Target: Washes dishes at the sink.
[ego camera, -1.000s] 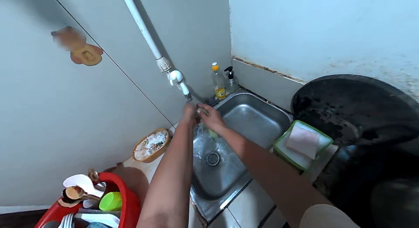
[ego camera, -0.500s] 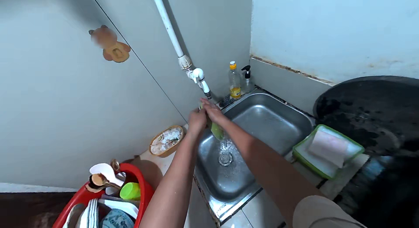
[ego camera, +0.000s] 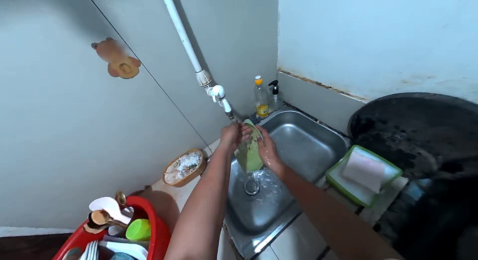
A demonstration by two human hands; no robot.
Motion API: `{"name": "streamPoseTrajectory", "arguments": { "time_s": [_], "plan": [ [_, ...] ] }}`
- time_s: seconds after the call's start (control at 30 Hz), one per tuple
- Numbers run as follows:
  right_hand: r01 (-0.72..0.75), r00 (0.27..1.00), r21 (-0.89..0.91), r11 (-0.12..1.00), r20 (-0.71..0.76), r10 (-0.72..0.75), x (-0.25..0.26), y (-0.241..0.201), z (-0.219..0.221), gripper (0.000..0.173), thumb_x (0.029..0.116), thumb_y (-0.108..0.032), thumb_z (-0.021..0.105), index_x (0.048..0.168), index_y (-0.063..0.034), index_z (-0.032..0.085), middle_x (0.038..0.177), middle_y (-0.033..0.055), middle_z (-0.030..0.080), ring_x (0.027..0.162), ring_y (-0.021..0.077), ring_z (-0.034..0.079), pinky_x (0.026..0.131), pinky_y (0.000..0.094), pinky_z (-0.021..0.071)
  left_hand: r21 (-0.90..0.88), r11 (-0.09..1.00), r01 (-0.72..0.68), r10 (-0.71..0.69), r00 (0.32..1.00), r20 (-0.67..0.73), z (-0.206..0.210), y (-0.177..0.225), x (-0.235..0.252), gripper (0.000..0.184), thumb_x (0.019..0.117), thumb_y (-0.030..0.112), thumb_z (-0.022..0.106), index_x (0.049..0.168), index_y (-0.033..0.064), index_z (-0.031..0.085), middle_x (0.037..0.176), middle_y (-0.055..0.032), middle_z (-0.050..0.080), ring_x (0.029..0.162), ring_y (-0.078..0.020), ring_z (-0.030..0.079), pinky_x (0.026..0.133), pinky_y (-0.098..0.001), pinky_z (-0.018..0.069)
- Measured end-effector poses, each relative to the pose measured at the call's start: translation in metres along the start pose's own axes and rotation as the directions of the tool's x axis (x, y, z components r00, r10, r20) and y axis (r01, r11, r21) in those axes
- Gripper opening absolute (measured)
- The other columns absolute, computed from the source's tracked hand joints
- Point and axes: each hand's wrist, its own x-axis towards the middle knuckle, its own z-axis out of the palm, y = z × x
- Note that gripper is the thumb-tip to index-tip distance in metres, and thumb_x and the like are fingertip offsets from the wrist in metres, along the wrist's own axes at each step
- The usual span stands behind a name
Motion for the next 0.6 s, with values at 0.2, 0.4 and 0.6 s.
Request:
{"name": "streamPoseTrajectory", "arguments": {
  "time_s": [0.2,0.4,0.6],
  "plan": [
    [-0.440,0.804,0.647,0.623,-0.026,0.595,-0.017,0.015,-0.016,0.056,0.1114,-0.048,0.033,0.153,-0.0115,0.040,0.142,0.0188,0.056,0.125,0.0298,0.060,0.101,0.0517,0.0509,0.531,0.819,-0.217,0.190,0.976,0.107,0.002,-0.021,0.015,0.038,0.1127,0.022,0.038,0.125,-0.0049,0.062,0.112,-0.0161,0.071,0.099,-0.0229,0.070,0.088,-0.0408,0.0576],
    [-0.488,0.772,0.735,0.471,0.112,0.626,-0.020,0.012,0.004,0.067,0.1093,-0.058,0.025,0.155,-0.0116,0.039,0.148,0.0164,0.053,0.132,0.0287,0.054,0.108,0.0516,0.0458,0.946,0.036,-0.323,0.064,0.945,0.321,0.016,-0.075,-0.013,0.071,0.1104,0.044,0.033,0.162,-0.0029,0.019,0.169,-0.0253,0.012,0.157,-0.0435,0.007,0.124,-0.0650,0.0069],
    [-0.491,0.802,0.599,0.633,0.027,0.597,-0.010,0.011,-0.017,0.066,0.1098,-0.056,0.029,0.153,-0.0087,0.043,0.146,0.0208,0.053,0.129,0.0324,0.054,0.104,0.0551,0.0463,0.772,0.204,-0.603,-0.030,0.784,0.620,-0.006,-0.080,-0.071,0.057,0.1125,0.041,0.022,0.156,0.0102,0.045,0.166,-0.0047,0.034,0.157,-0.0260,0.019,0.127,-0.0590,0.0083]
  ]
}}
